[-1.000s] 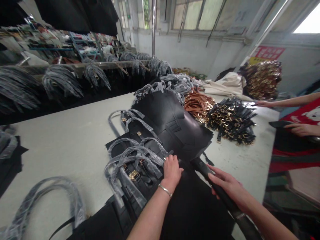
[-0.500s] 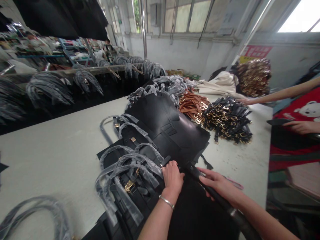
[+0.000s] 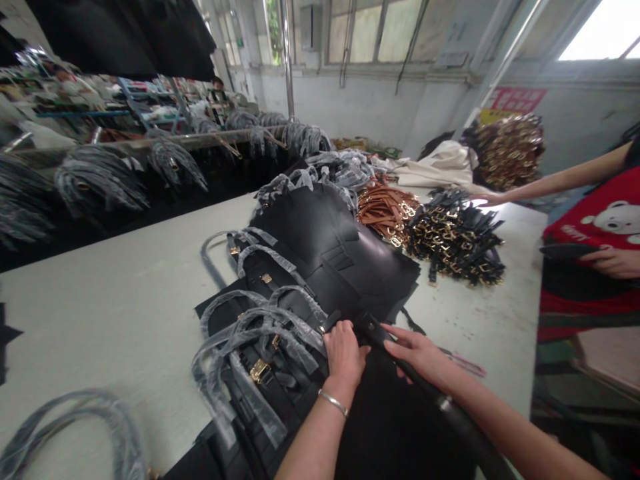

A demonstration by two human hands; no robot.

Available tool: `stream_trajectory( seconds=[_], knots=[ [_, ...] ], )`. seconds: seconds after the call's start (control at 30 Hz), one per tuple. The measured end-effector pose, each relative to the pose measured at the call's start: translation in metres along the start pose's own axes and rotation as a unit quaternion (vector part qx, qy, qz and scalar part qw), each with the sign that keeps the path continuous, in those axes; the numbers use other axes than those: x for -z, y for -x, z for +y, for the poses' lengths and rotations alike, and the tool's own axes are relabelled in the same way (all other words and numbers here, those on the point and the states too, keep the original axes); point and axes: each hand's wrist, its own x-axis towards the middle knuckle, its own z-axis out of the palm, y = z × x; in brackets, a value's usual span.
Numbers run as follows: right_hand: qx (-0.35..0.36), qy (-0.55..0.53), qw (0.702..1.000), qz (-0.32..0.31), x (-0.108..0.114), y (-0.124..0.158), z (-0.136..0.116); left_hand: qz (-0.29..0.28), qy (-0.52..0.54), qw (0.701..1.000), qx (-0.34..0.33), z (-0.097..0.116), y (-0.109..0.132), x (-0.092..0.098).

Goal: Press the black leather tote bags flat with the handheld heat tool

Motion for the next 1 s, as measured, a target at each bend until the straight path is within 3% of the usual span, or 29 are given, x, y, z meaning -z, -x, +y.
stream_trajectory(
  seconds=[0.1,0.2,0.3,0.4,0.5,0.63,0.77,1.0],
  knots=[
    [0.038,-0.017,0.999,0.029,0.006,0.008,-0.007,0.007,0.000,1.000,-0.006,-0.002,0.000,-0.001],
    [0.031,-0.040,0.997,0.050,0.034,0.039,-0.006,0.002,-0.001,1.000,-0.018,-0.004,-0.003,0.002],
    [-0.015,-0.087,0.993,0.081,0.065,0.083,0.012,0.004,-0.012,0.999,-0.034,-0.003,0.005,0.006],
    [-0.053,-0.112,0.987,0.106,0.082,0.128,0.044,0.030,-0.028,0.994,-0.106,0.002,0.035,0.006],
    [-0.110,-0.110,0.981,0.116,0.083,0.164,0.081,0.005,-0.035,0.978,-0.204,0.008,0.083,0.000],
    [-0.156,-0.146,0.969,0.121,0.073,0.192,0.121,-0.044,-0.071,0.966,-0.243,0.014,0.135,-0.012],
    [-0.148,-0.175,0.969,0.091,0.067,0.202,0.139,-0.068,-0.098,0.961,-0.251,0.023,0.150,-0.017],
    [-0.147,-0.168,0.973,0.055,0.059,0.189,0.133,-0.099,-0.100,0.952,-0.272,0.037,0.158,-0.012]
  ],
)
